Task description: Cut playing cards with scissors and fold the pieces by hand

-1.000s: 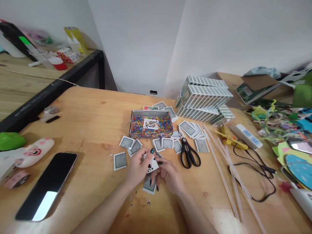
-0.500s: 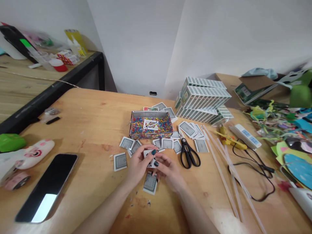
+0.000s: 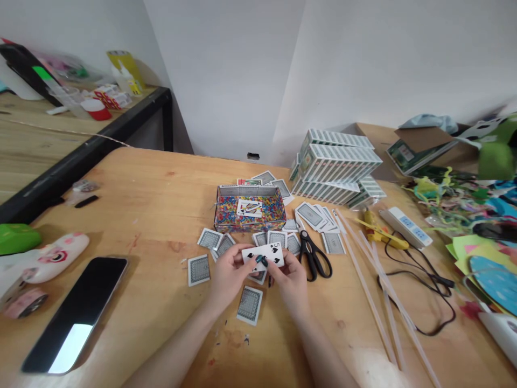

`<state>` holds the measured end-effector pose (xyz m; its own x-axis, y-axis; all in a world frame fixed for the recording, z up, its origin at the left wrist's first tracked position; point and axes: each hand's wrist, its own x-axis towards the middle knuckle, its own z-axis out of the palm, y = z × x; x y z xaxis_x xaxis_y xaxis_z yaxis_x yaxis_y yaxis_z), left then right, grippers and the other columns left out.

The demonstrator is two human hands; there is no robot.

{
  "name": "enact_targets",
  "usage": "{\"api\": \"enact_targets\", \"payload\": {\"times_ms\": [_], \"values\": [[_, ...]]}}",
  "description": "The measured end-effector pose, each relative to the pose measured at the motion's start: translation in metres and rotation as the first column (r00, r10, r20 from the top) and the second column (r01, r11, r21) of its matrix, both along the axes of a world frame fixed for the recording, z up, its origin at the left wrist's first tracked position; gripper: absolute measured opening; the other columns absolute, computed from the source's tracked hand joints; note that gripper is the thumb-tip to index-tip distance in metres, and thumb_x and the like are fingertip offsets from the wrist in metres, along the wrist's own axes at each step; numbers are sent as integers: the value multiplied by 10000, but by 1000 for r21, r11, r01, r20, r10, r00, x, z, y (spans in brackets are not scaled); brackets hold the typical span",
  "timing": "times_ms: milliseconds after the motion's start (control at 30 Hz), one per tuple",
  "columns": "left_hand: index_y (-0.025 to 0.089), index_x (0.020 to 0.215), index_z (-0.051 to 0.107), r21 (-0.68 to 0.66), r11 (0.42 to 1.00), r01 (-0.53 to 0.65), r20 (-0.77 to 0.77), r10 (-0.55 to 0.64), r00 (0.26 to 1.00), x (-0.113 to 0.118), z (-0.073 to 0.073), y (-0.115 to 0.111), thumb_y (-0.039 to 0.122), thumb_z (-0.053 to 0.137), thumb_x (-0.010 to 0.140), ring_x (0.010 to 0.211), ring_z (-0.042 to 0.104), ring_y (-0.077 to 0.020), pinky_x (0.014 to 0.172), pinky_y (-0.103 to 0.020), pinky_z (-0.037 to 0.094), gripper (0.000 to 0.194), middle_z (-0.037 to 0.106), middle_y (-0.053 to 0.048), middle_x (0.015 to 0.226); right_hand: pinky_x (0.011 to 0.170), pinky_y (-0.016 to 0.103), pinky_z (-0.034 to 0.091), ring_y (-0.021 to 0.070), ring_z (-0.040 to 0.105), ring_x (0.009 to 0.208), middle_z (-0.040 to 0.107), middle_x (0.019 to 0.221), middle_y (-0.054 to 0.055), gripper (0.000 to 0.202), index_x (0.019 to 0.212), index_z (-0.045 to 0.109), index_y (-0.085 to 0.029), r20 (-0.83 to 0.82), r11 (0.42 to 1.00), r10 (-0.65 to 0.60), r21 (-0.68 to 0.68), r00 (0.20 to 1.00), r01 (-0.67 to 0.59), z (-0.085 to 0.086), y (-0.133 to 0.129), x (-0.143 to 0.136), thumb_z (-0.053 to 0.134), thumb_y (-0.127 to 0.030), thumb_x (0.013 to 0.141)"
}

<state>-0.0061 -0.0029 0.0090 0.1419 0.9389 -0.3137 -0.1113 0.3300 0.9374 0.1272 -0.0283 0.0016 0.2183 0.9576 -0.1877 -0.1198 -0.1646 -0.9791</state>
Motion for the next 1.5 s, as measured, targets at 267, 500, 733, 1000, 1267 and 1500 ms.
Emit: {"api": "enact_targets", "payload": {"times_ms": [267,500,733,1000,1267,1500], "values": [[124,861,623,-30,984,176,54,-174,983,0,-4,1,264,632,701,623,618,-154,562,-278,533,213,676,-35,732,410,212,439,99,506,429,553,559,-33,237,783,568,-151,60,1000,-9,6,998,8,2,0,7,661,-352,703],[151,814,597,98,991,92,-98,-82,992,-3,-2,0,318,581,747,473,514,-91,430,-182,423,181,587,25,595,407,231,440,109,511,401,569,509,-17,286,629,566,-153,-58,983,181,-19,982,-183,6,-1,9,639,-415,717],[141,706,591,3,995,103,-5,-103,995,-6,7,3,405,594,716,378,419,-67,335,-160,329,264,496,50,477,410,231,425,111,507,385,577,482,0,369,631,564,-142,-141,939,342,20,929,-342,15,-4,4,549,-481,778],[152,715,582,64,992,108,-42,-106,994,-14,10,9,316,603,707,382,453,-70,347,-161,337,165,518,51,500,501,240,419,138,508,558,580,697,44,264,852,605,-144,637,988,-151,119,756,96,6,1,55,514,-381,783],[152,907,540,69,996,60,52,-64,997,-16,11,13,311,592,727,580,640,-163,490,-247,502,246,657,-27,715,715,383,436,293,560,836,615,880,157,335,940,612,-95,970,986,54,-90,238,143,-6,-7,92,555,-275,663],[148,984,532,76,997,-21,88,15,996,-17,9,14,322,620,716,613,666,-174,516,-249,518,331,688,-56,802,660,336,451,281,618,773,658,859,153,380,921,639,-104,925,950,93,-193,368,245,3,-8,80,585,-343,630]]}}
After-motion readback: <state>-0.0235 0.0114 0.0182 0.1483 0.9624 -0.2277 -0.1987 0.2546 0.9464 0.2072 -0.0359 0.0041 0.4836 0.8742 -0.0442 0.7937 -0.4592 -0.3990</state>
